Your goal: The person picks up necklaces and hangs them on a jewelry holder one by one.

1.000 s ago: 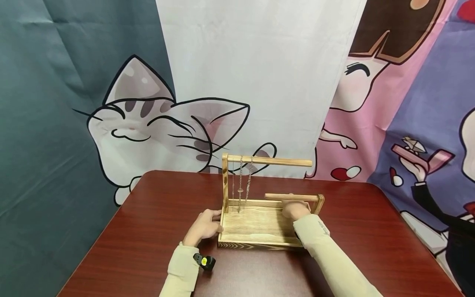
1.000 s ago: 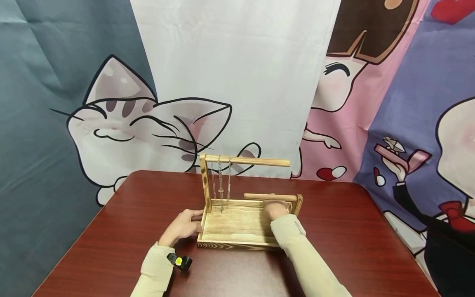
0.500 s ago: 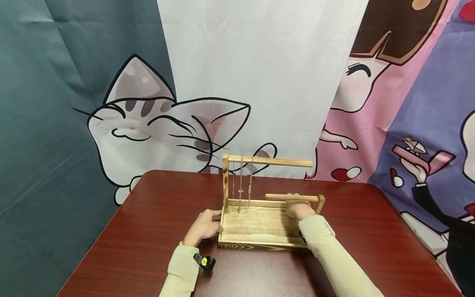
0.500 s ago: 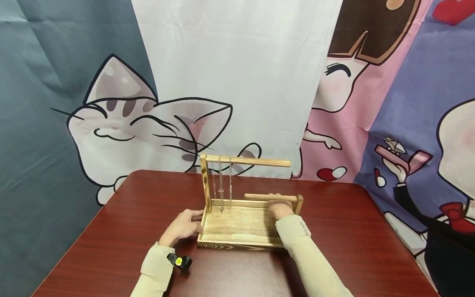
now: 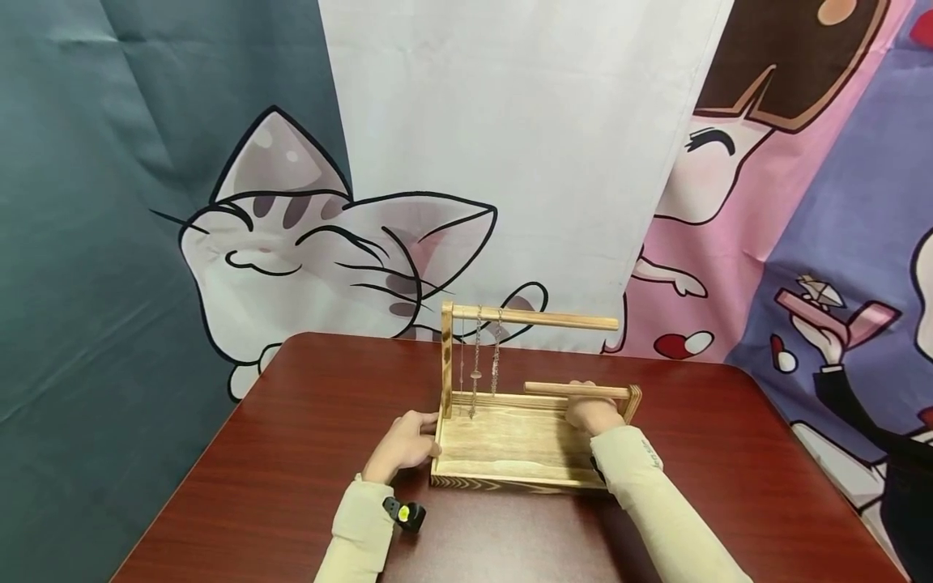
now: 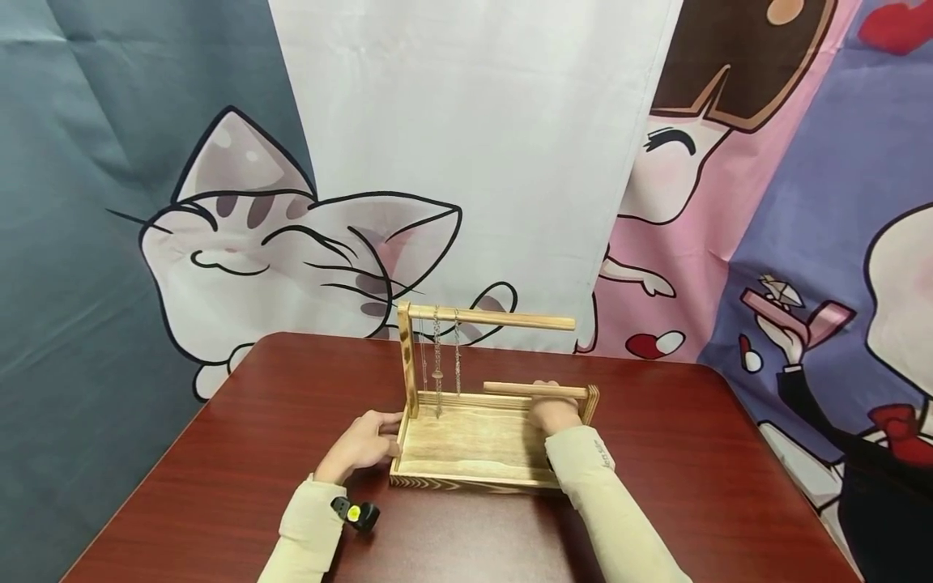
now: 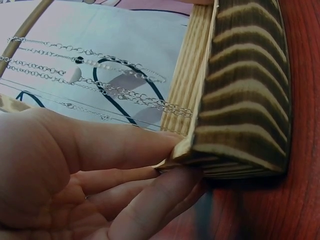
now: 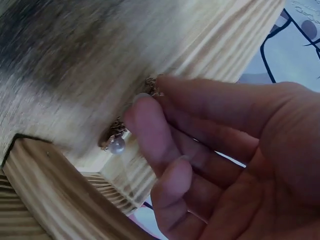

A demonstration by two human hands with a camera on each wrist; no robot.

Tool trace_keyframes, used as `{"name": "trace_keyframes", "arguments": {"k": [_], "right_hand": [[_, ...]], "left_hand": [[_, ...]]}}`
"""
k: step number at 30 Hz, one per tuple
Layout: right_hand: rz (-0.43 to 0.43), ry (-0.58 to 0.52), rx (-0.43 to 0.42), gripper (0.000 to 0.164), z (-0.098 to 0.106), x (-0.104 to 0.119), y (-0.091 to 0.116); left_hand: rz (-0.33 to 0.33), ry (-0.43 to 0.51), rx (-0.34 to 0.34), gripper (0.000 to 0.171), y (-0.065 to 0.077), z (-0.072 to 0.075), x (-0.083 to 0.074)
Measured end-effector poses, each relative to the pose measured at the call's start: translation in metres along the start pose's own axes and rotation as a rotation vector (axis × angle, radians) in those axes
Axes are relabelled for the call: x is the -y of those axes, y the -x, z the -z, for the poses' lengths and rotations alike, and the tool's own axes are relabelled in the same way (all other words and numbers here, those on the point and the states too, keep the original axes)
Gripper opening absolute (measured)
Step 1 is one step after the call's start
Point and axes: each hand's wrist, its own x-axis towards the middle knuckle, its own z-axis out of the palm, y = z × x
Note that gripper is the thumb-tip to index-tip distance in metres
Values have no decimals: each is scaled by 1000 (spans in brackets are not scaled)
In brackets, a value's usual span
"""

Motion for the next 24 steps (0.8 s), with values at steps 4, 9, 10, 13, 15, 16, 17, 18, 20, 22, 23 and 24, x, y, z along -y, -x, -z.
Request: {"name": "trace_keyframes", "arguments": {"k": [4,9,10,13,15,16,17,18,20,22,23,24], "right_hand": [[-9,-27,-19,30,-8,-7,-9],[-2,-17,-30,29,-13,-7,-12],[2,-10,-23,30,-13,-6,-12],[-2,27,33,38,-13,-3,-10],[-9,37,65,40,-12,-2,-8],[-12,44,78,37,-11,-1,-7],[-17,49,84,34,-11,0,-6],[-20,47,86,29,-11,0,-5],[-19,53,78,16,-10,0,-5],[-26,48,78,11,-10,0,-4],[-33,39,77,12,-10,0,-3],[-46,22,86,13,-10,0,-3]], "left_hand": [[-8,-16,-6,67,0,0,-1],[0,12,3,66,1,-2,0],[4,17,5,66,1,-3,0],[11,32,7,66,2,-4,1],[8,30,5,66,2,-4,1],[7,28,3,66,2,-3,1],[6,27,4,66,2,-3,1],[8,23,3,66,2,-3,0],[7,8,-2,66,2,-2,-1],[6,-5,-5,66,1,-1,-1],[5,-7,-5,66,1,-1,-2],[2,-9,-6,66,1,-2,-2]]}}
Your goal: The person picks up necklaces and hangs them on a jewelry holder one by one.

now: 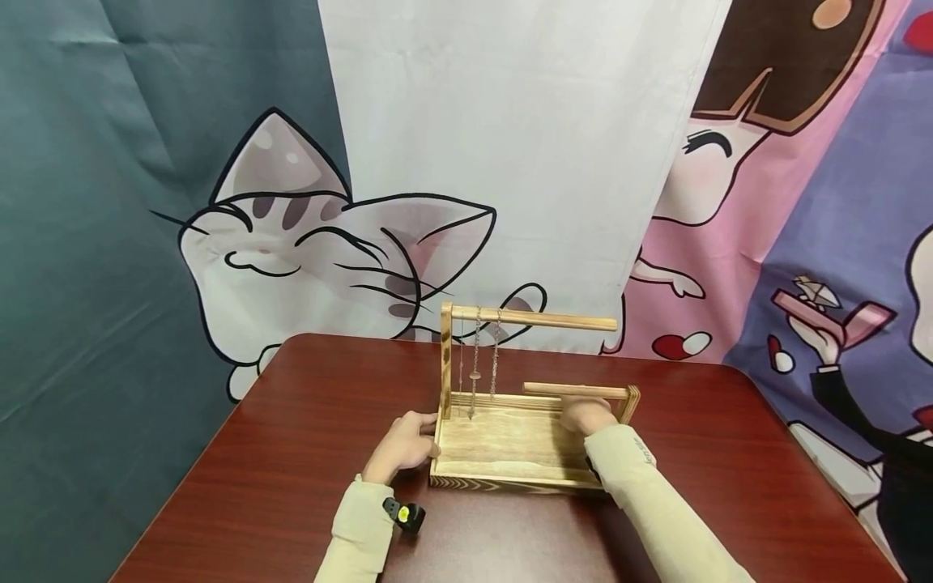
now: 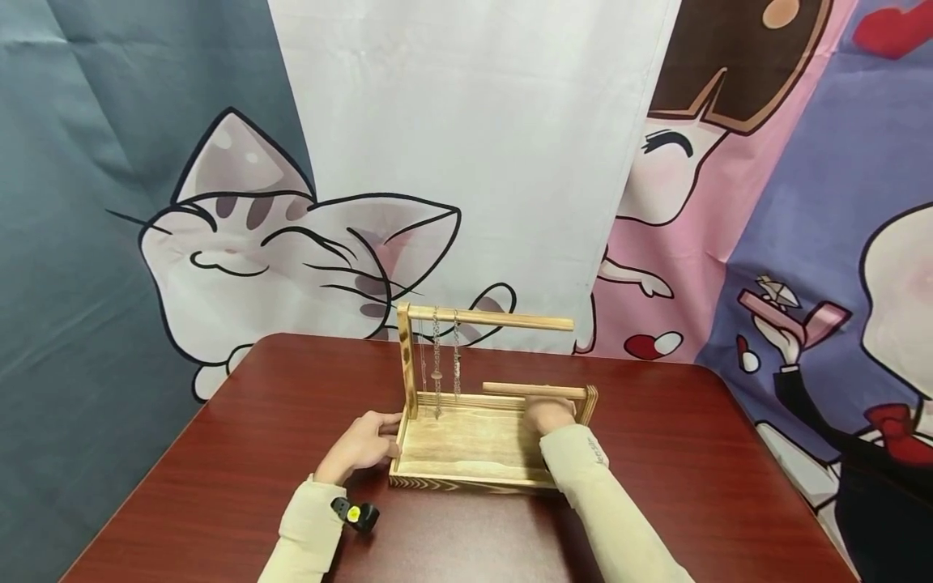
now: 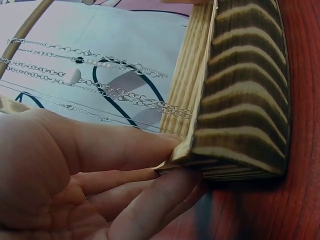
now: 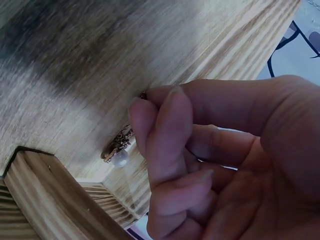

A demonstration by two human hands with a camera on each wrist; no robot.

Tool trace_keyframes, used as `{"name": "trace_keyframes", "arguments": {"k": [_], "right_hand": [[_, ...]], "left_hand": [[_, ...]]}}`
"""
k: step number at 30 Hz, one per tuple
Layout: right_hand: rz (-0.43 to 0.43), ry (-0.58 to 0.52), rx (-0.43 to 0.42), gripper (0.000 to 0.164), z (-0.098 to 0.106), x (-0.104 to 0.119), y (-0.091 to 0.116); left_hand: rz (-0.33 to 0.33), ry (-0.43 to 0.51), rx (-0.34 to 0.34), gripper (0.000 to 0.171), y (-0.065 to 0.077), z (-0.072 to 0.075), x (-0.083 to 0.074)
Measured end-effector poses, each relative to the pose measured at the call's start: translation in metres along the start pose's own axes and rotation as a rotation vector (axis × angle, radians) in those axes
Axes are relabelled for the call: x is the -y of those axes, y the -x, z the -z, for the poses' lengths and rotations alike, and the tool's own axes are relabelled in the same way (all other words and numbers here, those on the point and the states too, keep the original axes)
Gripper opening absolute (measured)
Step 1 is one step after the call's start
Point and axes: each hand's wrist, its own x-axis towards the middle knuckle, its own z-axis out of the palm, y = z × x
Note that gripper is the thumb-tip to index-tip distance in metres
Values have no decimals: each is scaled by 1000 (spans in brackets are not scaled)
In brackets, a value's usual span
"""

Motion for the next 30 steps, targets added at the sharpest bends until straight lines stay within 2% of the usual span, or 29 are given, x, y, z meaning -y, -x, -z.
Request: {"name": "trace_keyframes", "arguments": {"k": [3,6,8,10,12,15,18,20,22,25,30], "right_hand": [[-54,-80,32,14,-1,-1,3],[-161,-294,136,8,0,-3,9],[-221,-410,210,14,2,-5,12],[-227,-430,257,17,2,-7,12],[-139,-321,252,15,3,-9,7],[9,-103,165,14,3,-9,0],[67,-21,148,27,6,-6,-1],[74,-13,145,28,8,-4,1],[80,-31,137,22,10,-2,5],[127,-80,69,14,11,-2,12],[231,-190,-71,10,9,-5,21]], "left_hand": [[3,13,7,66,0,-1,0],[1,19,8,65,-1,-2,1],[1,16,7,65,-1,-1,1],[-1,5,3,65,-1,-1,1],[-3,-5,1,65,-1,0,1],[0,-10,-1,66,0,1,1],[3,-4,2,66,0,1,1],[4,-3,5,66,0,1,0],[7,-2,6,66,0,0,0],[14,2,5,66,0,0,0],[20,5,-7,66,0,0,0]]}}
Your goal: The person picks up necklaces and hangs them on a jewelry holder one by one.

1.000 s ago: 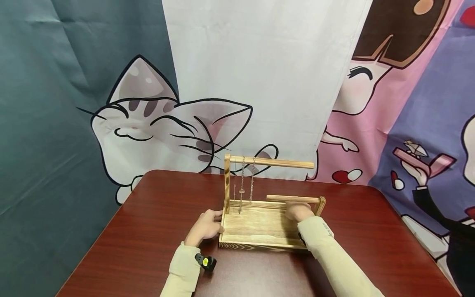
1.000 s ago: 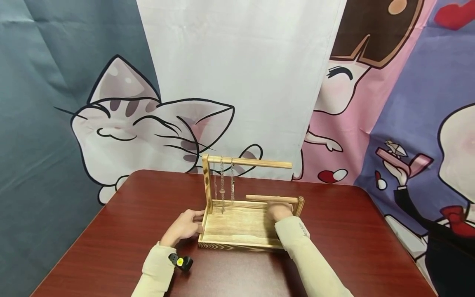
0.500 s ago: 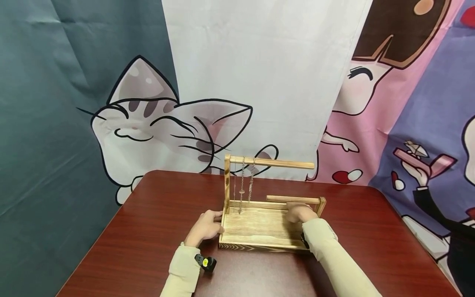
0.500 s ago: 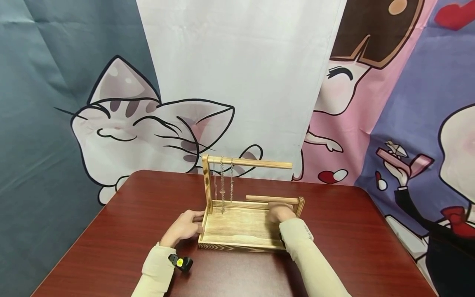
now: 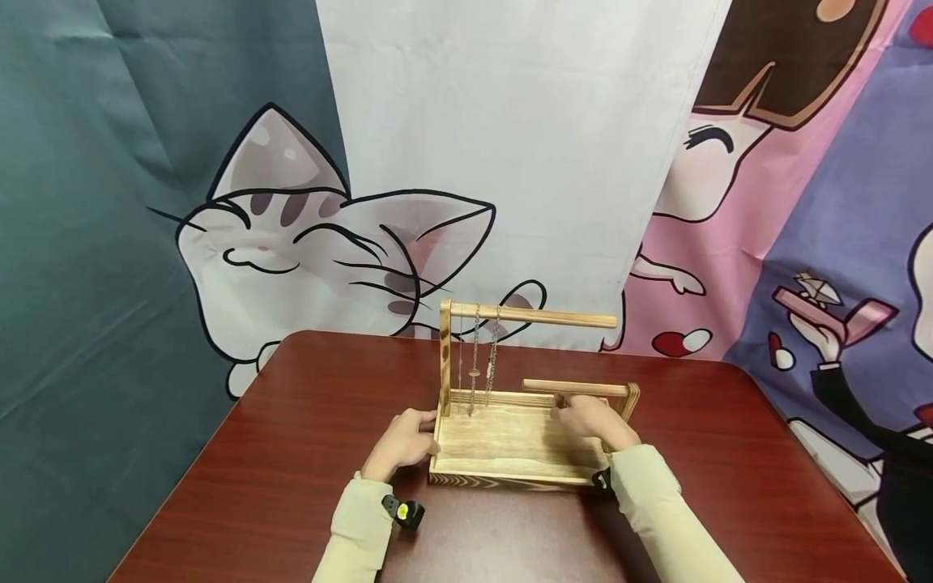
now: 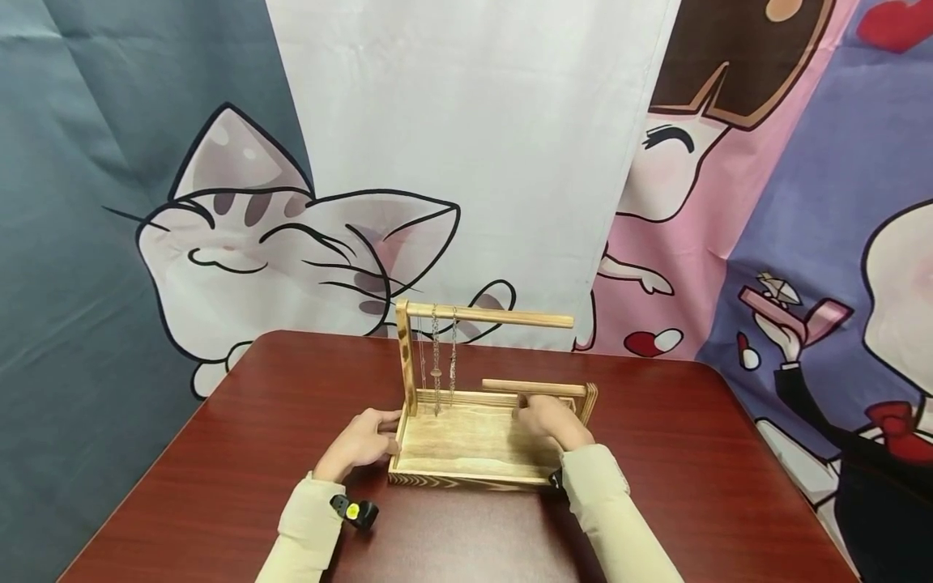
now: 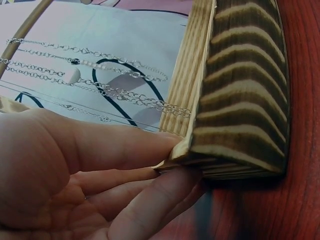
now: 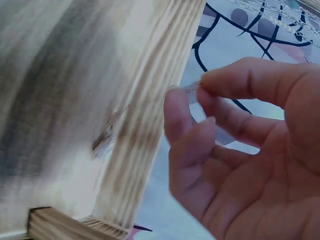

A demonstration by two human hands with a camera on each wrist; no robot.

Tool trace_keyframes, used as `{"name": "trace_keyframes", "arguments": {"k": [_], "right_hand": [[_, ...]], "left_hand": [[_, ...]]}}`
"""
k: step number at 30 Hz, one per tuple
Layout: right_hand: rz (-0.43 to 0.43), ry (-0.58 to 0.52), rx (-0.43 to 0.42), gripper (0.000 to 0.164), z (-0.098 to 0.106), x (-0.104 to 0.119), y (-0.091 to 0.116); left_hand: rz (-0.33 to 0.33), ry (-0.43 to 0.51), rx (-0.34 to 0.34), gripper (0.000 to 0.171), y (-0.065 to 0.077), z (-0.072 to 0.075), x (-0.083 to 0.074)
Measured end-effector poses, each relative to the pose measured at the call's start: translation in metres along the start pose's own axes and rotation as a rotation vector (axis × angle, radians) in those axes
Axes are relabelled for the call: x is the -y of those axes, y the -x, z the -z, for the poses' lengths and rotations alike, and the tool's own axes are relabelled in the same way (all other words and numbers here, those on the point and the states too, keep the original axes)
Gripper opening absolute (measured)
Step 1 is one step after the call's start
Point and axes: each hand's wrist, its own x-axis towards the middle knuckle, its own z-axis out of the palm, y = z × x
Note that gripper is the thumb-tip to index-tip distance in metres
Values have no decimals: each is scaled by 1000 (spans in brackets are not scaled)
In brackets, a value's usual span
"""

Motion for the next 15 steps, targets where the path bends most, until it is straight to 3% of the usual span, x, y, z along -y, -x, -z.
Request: {"name": "trace_keyframes", "arguments": {"k": [7,15], "right_hand": [[62,-121,-90,4,-8,-4,5],[90,-262,-57,6,-11,-2,9]], "left_hand": [[-4,0,11,66,-1,-1,1],[-6,7,6,67,-1,1,0]]}}
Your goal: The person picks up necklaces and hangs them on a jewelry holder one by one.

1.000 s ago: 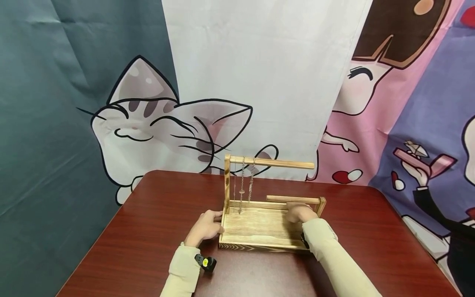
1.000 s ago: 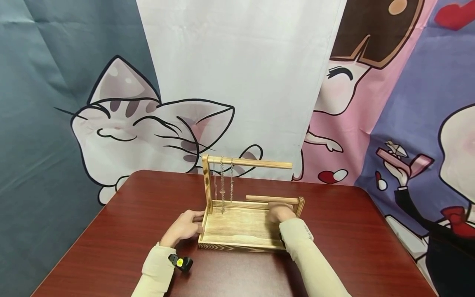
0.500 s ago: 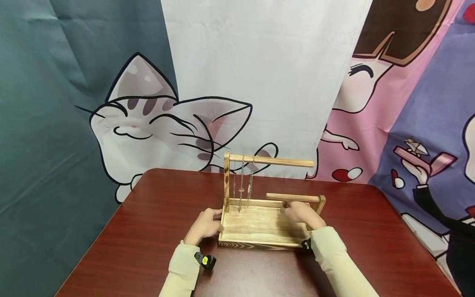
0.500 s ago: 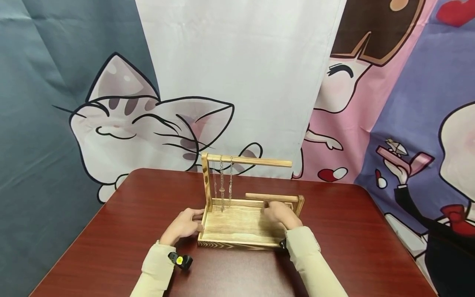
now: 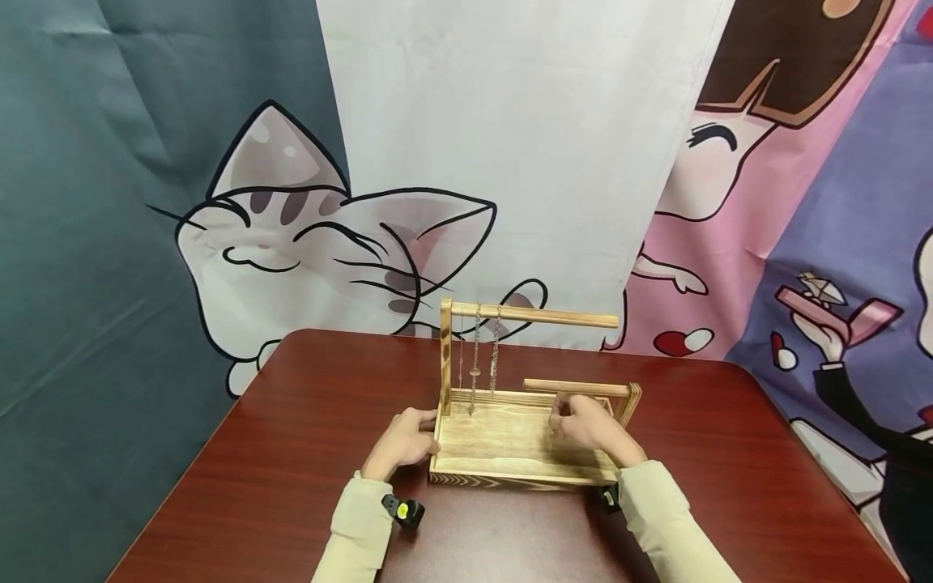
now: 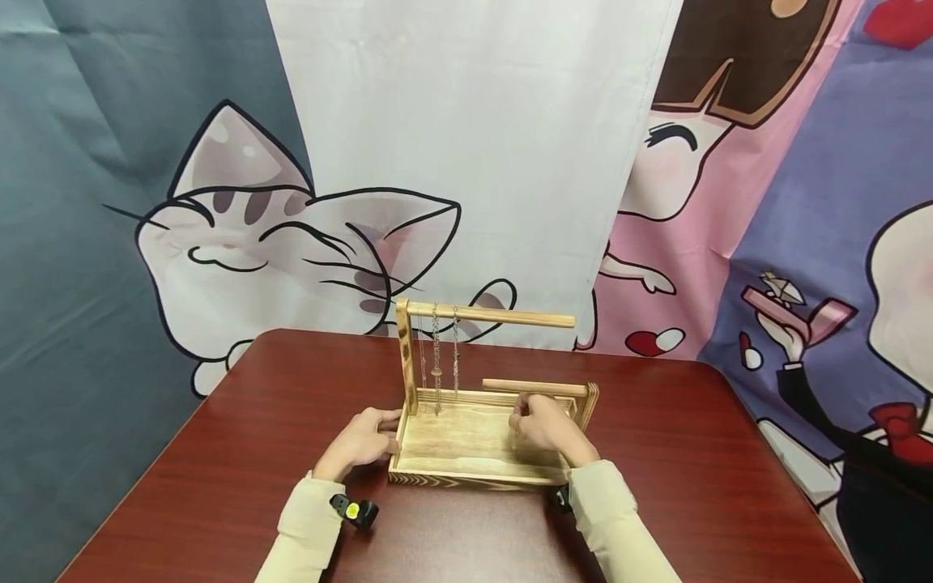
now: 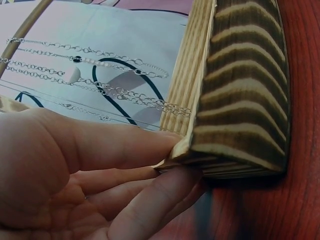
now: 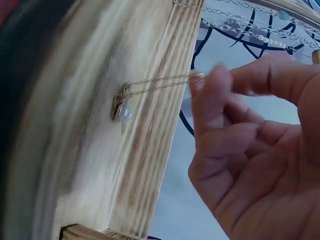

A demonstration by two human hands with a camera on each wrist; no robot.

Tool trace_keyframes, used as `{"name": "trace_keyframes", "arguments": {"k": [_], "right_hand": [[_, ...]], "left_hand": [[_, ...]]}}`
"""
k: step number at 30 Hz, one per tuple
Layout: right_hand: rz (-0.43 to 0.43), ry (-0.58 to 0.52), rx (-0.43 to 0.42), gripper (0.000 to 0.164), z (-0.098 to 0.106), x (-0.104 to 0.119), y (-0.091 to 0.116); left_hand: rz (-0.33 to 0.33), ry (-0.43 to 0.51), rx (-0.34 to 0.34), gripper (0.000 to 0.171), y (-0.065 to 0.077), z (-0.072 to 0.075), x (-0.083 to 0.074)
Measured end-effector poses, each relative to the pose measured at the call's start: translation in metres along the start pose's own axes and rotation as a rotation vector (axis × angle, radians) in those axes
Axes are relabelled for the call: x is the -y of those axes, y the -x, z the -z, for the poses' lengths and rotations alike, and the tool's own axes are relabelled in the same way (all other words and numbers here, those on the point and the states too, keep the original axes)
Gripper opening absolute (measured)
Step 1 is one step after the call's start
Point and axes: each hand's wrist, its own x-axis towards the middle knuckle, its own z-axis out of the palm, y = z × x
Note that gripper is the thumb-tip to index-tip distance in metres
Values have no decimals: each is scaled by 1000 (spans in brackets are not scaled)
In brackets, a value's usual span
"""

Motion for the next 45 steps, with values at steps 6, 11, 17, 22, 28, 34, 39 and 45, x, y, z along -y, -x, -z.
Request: {"name": "trace_keyframes", "arguments": {"k": [6,11,17,22,28,34,39,45], "right_hand": [[144,-145,66,6,-2,-1,2],[219,-295,133,8,-1,1,2],[287,-321,135,9,2,13,8],[296,-279,124,9,10,31,17],[275,-289,127,10,12,36,18],[277,-274,115,9,11,36,18],[290,-297,117,10,6,28,13],[243,-428,124,11,-8,6,4]], "left_hand": [[-4,-13,0,66,1,0,0],[6,2,4,66,0,1,-1],[11,16,4,66,1,0,-2],[4,0,-3,66,2,1,-3],[0,-2,-2,65,3,2,-3],[-11,-6,-2,65,3,2,-4],[-18,-6,-1,65,3,2,-4],[-11,12,1,65,3,1,-4]]}}
